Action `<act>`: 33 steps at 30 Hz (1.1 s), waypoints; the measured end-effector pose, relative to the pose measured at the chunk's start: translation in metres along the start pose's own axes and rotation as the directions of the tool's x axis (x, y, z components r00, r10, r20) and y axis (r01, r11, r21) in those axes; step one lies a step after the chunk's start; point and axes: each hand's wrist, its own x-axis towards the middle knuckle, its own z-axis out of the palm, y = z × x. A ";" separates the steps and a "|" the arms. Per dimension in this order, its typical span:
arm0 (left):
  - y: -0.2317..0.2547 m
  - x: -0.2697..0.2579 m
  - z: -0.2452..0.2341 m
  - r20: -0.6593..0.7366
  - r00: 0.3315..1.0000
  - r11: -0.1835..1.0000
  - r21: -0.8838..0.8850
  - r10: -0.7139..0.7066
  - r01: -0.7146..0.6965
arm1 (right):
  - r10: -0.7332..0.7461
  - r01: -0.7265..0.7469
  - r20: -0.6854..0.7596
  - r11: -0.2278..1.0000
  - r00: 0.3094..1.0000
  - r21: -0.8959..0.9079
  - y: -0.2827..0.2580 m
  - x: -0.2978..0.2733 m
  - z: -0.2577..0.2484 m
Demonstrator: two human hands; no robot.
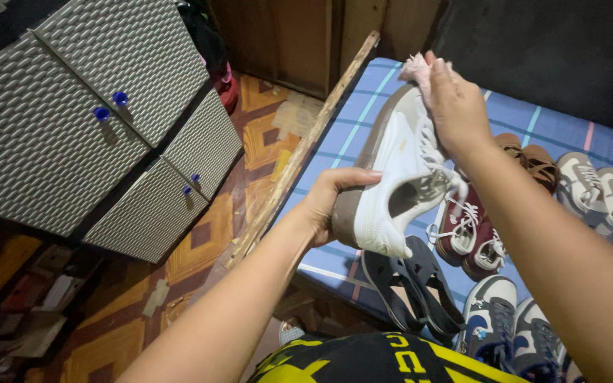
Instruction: The person wipes several pairs of shoes with a pink cloth on a bench, then places them on a nearby shoe rack. The person handles white sneakers, maroon sneakers, and dark slip-on shoes, wiping each one before moving it to the rack.
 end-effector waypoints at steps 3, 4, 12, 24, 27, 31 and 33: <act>0.003 -0.004 -0.005 -0.043 0.997 0.998 -0.017 -0.058 0.057 | 0.146 -0.141 0.081 0.988 0.986 -0.063 -0.007 -0.011 0.001; 0.006 -0.006 -0.007 -0.062 0.996 0.998 -0.007 -0.062 0.062 | 0.113 -0.094 0.139 0.986 0.984 -0.138 -0.008 -0.016 0.002; 0.012 -0.018 -0.013 0.001 1.000 0.999 -0.051 0.015 -0.014 | -0.177 0.177 0.005 0.979 0.984 -0.103 -0.025 -0.006 0.015; 0.036 -0.041 -0.042 -0.010 1.000 1.000 -0.012 0.004 -0.004 | -0.121 0.108 -0.082 0.982 0.989 -0.152 -0.023 -0.011 0.035; 0.032 -0.046 -0.050 0.009 1.000 0.999 -0.040 -0.023 0.024 | -0.031 0.009 -0.223 0.995 0.974 -0.099 0.002 0.004 0.039; 0.036 -0.057 -0.062 -0.027 0.999 0.999 -0.045 0.020 -0.021 | 0.249 -0.279 -0.306 0.959 0.919 -0.056 0.004 -0.009 0.054; 0.041 -0.060 -0.066 -0.045 0.995 0.993 -0.076 0.088 -0.091 | 0.493 -0.404 -0.057 0.768 0.868 0.498 0.000 -0.039 0.072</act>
